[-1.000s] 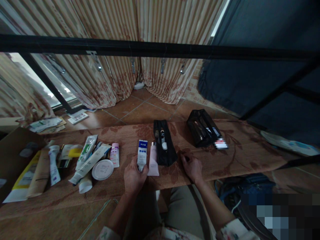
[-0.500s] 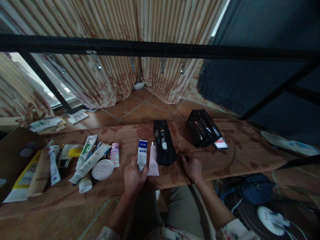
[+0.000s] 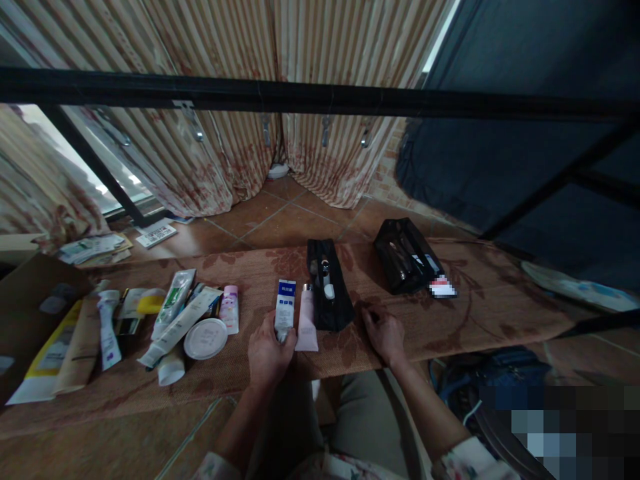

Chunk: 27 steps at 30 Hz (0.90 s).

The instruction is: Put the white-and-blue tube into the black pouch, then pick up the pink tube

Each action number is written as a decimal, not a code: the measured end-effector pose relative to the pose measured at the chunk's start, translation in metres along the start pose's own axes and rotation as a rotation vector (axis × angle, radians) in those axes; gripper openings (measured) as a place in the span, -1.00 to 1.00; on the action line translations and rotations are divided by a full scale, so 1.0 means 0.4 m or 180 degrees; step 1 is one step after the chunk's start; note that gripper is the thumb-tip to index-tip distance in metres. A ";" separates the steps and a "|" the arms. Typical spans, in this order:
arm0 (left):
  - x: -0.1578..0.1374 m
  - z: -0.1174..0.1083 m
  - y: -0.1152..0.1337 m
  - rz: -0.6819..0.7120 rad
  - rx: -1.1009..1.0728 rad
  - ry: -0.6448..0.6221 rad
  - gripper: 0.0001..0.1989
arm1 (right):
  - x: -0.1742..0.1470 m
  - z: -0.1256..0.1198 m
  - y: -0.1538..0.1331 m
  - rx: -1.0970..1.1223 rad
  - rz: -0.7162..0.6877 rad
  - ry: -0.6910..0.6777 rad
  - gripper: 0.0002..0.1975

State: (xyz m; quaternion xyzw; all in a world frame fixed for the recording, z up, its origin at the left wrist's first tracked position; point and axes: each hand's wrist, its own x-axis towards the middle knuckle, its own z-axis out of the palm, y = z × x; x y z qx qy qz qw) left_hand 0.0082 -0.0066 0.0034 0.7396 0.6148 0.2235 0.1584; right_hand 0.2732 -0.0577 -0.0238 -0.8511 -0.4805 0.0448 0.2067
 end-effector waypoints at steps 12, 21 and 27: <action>-0.001 0.006 -0.005 0.0023 0.0033 0.0039 -0.58 | -0.003 -0.007 -0.007 -0.0007 0.0098 -0.0008 -0.64; -0.001 0.005 -0.003 -0.0032 0.0020 0.0018 -0.57 | -0.002 -0.006 -0.007 0.0012 0.0040 -0.0009 -0.63; -0.002 0.004 -0.004 0.0032 0.0027 0.0039 -0.60 | -0.001 -0.003 -0.003 0.0013 -0.0001 -0.0014 -0.62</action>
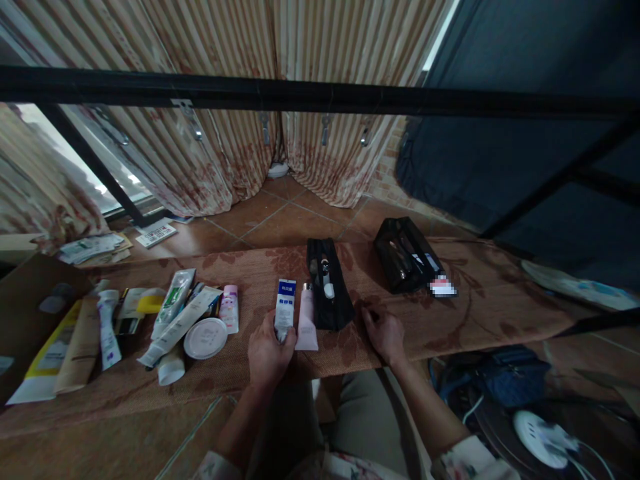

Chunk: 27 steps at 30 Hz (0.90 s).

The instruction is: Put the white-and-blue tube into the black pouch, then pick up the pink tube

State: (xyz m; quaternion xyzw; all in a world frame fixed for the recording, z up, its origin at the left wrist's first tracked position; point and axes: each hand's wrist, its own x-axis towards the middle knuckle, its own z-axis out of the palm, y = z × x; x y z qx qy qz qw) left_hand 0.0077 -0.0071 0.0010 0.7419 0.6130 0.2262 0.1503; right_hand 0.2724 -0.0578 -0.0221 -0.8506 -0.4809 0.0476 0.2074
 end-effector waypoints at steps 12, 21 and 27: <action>0.003 -0.002 0.004 -0.0016 0.0043 0.0020 -0.59 | -0.002 -0.007 -0.006 -0.0027 0.0082 -0.0027 -0.62; 0.009 -0.003 0.000 -0.0003 0.0073 0.0034 -0.57 | 0.001 -0.011 -0.020 0.0006 0.0147 -0.0135 -0.66; 0.009 -0.001 -0.003 -0.0188 0.0259 -0.0015 -0.52 | -0.003 -0.025 -0.031 0.0079 0.0160 -0.0122 -0.67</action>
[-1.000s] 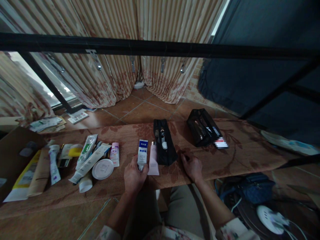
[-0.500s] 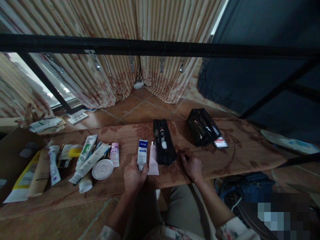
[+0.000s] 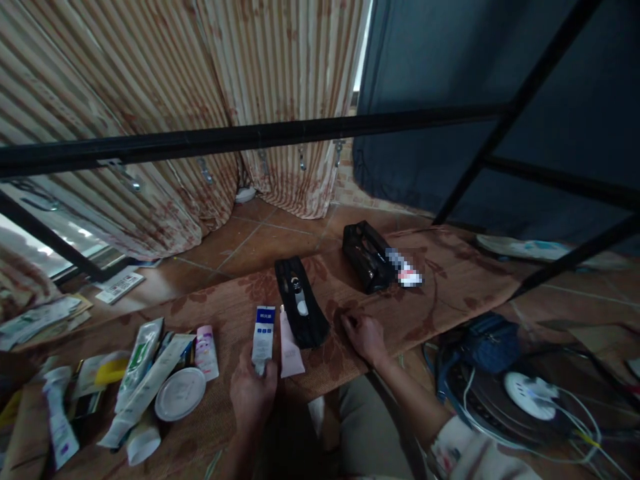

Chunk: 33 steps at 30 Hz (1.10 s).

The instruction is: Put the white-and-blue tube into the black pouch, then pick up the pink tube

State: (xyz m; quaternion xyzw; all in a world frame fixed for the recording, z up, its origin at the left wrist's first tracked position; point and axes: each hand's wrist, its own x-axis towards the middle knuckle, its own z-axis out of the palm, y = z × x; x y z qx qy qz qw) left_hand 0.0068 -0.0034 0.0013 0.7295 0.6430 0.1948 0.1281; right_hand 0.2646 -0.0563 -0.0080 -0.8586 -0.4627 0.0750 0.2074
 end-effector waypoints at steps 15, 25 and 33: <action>0.006 -0.007 -0.004 -0.0145 0.0183 -0.0142 -0.58 | 0.002 -0.003 0.001 0.0113 -0.0118 0.0000 -0.69; 0.007 -0.008 0.005 -0.0191 0.0329 -0.0143 -0.63 | 0.001 0.000 0.007 0.0265 -0.0084 -0.0032 -0.69; 0.003 -0.005 0.000 -0.0376 0.0120 -0.0151 -0.63 | 0.002 0.003 0.010 0.0208 -0.0013 -0.0067 -0.68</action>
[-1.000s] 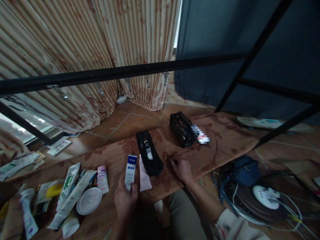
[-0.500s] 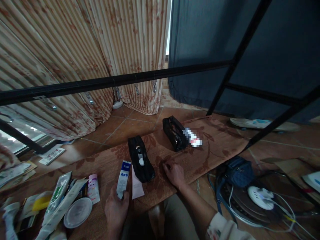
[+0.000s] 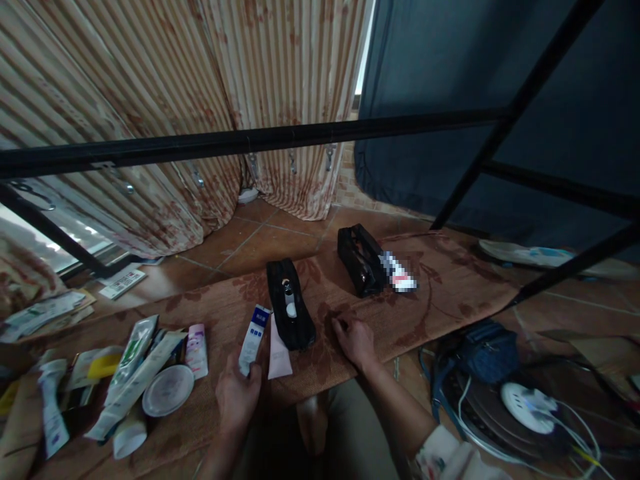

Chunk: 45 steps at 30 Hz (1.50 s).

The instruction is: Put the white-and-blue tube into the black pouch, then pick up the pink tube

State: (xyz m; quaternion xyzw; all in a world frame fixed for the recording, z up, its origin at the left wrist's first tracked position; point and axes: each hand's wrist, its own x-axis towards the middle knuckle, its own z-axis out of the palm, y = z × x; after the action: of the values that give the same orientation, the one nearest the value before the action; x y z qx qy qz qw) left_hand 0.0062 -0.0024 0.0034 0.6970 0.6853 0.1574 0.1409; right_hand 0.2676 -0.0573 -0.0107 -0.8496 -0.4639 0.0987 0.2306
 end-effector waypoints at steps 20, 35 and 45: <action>-0.010 0.006 -0.024 -0.0141 -0.1498 0.0429 -0.66 | -0.002 0.005 0.005 -0.0223 -0.0052 0.0075 -0.66; -0.007 0.016 -0.043 0.0050 -0.2032 0.0488 -0.67 | 0.001 0.012 0.016 -0.0268 -0.0126 0.0124 -0.62; 0.003 0.030 -0.062 0.0230 -0.3576 0.0179 -0.43 | 0.000 0.013 0.017 -0.0225 -0.0022 0.0119 -0.62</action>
State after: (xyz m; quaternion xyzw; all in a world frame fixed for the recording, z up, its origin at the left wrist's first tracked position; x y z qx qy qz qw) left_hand -0.0113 -0.0004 -0.0176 0.5334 0.4754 0.5213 0.4666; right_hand 0.2707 -0.0588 -0.0186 -0.8573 -0.4656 0.0655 0.2094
